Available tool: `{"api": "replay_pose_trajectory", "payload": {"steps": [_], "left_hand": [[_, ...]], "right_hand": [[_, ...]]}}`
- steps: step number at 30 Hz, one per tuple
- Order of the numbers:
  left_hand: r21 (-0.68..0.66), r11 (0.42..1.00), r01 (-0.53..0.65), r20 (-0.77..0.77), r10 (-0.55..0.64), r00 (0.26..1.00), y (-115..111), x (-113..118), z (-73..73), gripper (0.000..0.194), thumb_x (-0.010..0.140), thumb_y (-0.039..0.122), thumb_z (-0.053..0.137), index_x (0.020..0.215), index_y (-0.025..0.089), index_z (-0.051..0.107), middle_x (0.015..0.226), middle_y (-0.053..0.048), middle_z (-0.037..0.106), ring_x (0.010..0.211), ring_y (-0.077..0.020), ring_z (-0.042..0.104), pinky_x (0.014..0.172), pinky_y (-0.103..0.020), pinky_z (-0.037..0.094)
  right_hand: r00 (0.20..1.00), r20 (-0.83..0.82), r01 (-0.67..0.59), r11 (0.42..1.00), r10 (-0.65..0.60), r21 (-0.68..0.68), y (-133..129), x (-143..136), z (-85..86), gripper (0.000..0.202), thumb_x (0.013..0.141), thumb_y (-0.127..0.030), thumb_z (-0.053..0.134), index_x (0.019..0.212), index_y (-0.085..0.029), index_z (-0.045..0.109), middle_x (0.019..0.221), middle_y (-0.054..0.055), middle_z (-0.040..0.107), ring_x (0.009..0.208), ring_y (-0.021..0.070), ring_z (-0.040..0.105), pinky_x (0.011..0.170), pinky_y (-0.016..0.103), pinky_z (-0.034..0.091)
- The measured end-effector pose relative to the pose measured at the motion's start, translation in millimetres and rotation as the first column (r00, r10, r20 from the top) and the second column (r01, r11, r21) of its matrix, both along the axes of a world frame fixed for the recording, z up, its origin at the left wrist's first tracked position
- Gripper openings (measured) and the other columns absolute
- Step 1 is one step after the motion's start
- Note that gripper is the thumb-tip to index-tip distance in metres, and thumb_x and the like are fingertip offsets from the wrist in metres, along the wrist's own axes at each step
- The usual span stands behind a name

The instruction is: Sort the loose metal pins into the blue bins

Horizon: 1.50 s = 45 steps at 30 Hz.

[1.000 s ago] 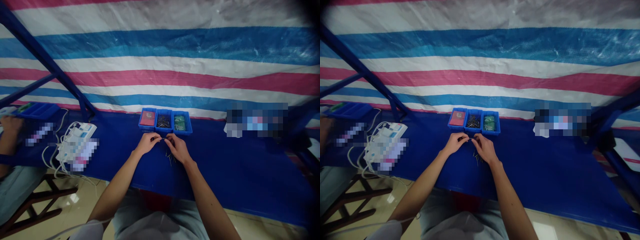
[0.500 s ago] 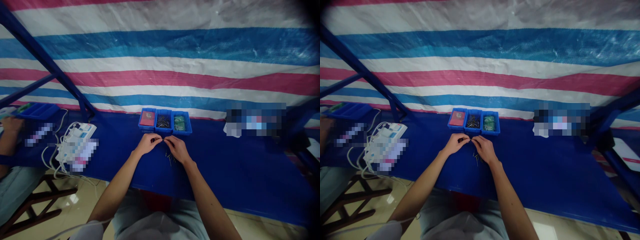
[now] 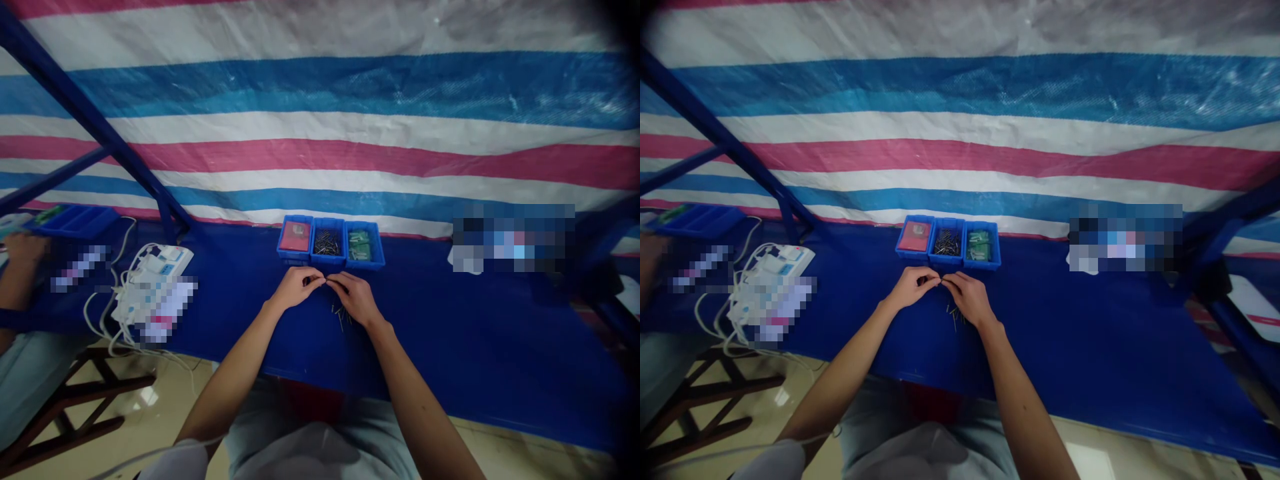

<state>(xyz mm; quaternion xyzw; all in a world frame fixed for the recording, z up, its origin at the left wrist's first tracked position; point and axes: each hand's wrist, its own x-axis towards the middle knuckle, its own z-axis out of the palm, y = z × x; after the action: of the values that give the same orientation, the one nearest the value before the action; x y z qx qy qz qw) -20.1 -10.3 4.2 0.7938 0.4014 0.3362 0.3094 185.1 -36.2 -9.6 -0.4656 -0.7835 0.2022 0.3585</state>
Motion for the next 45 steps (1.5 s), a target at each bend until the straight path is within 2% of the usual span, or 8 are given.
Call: {"api": "replay_pose_trajectory", "payload": {"steps": [7,16,23,29,34,40,45], "left_hand": [[0.004,1.000,-0.020,-0.008,0.020,1.000,-0.8,1.1,1.2,0.023,0.095,0.035,0.059,0.090,0.017,0.074,0.084,-0.004,0.074,0.065,-0.0132,0.059,0.063,-0.025,0.043],[0.019,0.999,-0.030,0.007,0.030,1.000,-0.6,1.9,1.7,0.024,0.095,0.034,0.060,0.091,0.017,0.075,0.084,-0.004,0.074,0.064,-0.0132,0.059,0.063,-0.024,0.044],[0.034,0.999,-0.035,0.027,0.034,0.999,-0.7,2.3,2.0,0.020,0.095,0.030,0.061,0.090,0.017,0.075,0.083,-0.003,0.074,0.065,-0.0126,0.060,0.063,-0.024,0.044],[0.035,0.999,-0.028,0.023,0.027,0.999,-0.4,1.6,1.7,0.021,0.095,0.032,0.061,0.090,0.016,0.074,0.085,-0.004,0.074,0.065,-0.0128,0.059,0.063,-0.024,0.043],[0.040,0.998,-0.041,0.029,0.040,0.999,-1.3,2.3,3.7,0.022,0.094,0.034,0.062,0.089,0.017,0.074,0.084,-0.004,0.073,0.065,-0.0133,0.059,0.063,-0.025,0.043],[0.022,0.998,-0.067,0.053,0.066,0.996,-1.2,3.1,3.9,0.021,0.093,0.035,0.064,0.090,0.017,0.074,0.079,-0.003,0.072,0.066,-0.0136,0.060,0.063,-0.024,0.044],[0.015,0.997,-0.075,0.064,0.074,0.995,-0.9,3.1,3.4,0.019,0.092,0.034,0.064,0.090,0.017,0.073,0.077,-0.002,0.071,0.065,-0.0127,0.059,0.062,-0.023,0.043]], "right_hand": [[1.000,0.004,0.000,1.000,0.000,0.005,-1.1,-0.9,3.1,0.027,0.103,-0.035,0.046,0.110,-0.026,0.071,0.096,0.005,0.071,0.086,0.0204,0.068,0.077,0.030,0.050],[0.999,0.033,0.014,1.000,-0.013,-0.016,-2.2,-0.4,6.4,0.030,0.105,-0.035,0.039,0.093,-0.023,0.064,0.089,0.004,0.069,0.076,0.0182,0.064,0.069,0.028,0.045],[0.995,0.091,0.055,0.998,-0.052,-0.024,-2.7,-1.0,7.4,0.040,0.106,-0.038,0.036,0.073,-0.022,0.052,0.068,0.001,0.060,0.061,0.0159,0.057,0.062,0.027,0.037],[0.994,0.094,0.052,0.999,-0.051,-0.008,-1.4,-0.1,3.7,0.044,0.106,-0.040,0.036,0.068,-0.022,0.050,0.065,0.001,0.058,0.059,0.0152,0.056,0.061,0.027,0.036],[0.997,0.055,0.056,0.998,-0.057,0.012,-2.1,0.2,5.7,0.041,0.105,-0.039,0.039,0.072,-0.022,0.055,0.069,0.002,0.061,0.064,0.0166,0.057,0.064,0.028,0.039],[0.996,-0.071,0.057,0.998,-0.056,0.020,-2.0,-0.7,7.1,0.026,0.102,-0.037,0.046,0.095,-0.023,0.067,0.089,0.006,0.068,0.078,0.0204,0.064,0.072,0.031,0.047],[0.991,-0.106,0.081,0.996,-0.078,0.025,-2.0,-0.7,6.8,0.023,0.101,-0.035,0.049,0.098,-0.024,0.069,0.091,0.006,0.068,0.080,0.0204,0.065,0.075,0.032,0.049]]}}
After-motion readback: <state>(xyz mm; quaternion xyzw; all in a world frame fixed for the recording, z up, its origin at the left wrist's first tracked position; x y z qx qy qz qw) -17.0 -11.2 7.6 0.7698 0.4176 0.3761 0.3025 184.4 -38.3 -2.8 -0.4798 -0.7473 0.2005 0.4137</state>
